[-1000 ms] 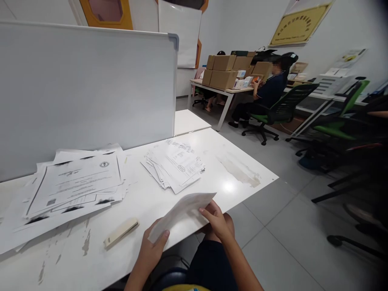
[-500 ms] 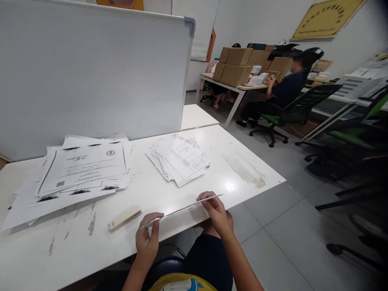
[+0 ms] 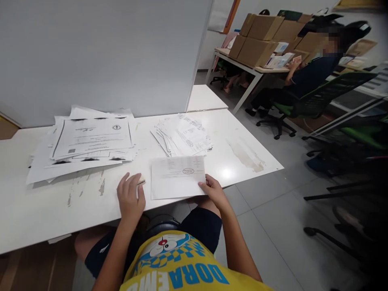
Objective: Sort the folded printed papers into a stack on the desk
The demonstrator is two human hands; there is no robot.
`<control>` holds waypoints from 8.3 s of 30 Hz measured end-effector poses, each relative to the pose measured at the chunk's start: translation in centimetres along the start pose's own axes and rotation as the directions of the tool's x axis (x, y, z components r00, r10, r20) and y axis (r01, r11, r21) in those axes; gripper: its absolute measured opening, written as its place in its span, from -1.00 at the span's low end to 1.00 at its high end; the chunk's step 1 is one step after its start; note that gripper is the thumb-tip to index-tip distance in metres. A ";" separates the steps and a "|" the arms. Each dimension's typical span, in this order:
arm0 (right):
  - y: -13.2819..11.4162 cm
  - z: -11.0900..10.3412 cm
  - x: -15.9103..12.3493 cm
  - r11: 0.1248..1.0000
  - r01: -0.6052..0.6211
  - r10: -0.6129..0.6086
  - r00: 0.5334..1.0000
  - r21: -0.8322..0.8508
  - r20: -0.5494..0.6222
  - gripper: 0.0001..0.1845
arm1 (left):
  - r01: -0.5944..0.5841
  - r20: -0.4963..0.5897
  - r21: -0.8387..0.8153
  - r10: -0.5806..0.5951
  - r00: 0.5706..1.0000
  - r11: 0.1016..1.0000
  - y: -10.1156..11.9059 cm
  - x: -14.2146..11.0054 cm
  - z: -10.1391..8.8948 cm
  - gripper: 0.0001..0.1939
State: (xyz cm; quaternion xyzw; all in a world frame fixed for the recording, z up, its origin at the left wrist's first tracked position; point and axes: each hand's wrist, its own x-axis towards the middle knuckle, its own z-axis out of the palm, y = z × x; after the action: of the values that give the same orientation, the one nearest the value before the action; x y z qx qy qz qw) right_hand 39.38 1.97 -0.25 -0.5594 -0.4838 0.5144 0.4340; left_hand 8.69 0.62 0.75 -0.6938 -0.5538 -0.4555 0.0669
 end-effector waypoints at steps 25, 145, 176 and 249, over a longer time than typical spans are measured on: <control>-0.5 0.7 0.8 0.983 -0.140 0.162 0.966 -0.122 0.201 -0.72 | -0.025 0.327 0.266 -0.066 0.943 0.964 -2.8 0.3 -1.1 -0.61; -0.6 0.4 0.5 0.995 -0.040 0.029 0.992 0.088 0.123 -0.58 | 0.065 0.300 0.066 -0.082 0.950 0.996 -4.5 0.4 -1.4 -0.66; -0.7 2.5 13.3 0.560 0.144 -0.386 0.917 -0.816 -0.103 -0.20 | -0.007 0.363 0.052 -0.012 0.932 0.999 -3.4 0.2 -2.4 -0.76; -0.2 1.5 -0.8 0.968 0.226 -0.174 0.920 0.112 -0.351 -0.62 | -0.103 0.110 -0.321 0.145 0.983 0.942 2.4 -0.2 2.9 -0.86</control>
State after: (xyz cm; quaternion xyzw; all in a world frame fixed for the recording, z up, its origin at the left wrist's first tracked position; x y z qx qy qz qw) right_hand 37.83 1.16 -0.11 -0.5527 -0.4166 0.3985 0.6018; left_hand 12.33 1.30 -0.05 -0.7578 -0.4327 -0.4856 -0.0523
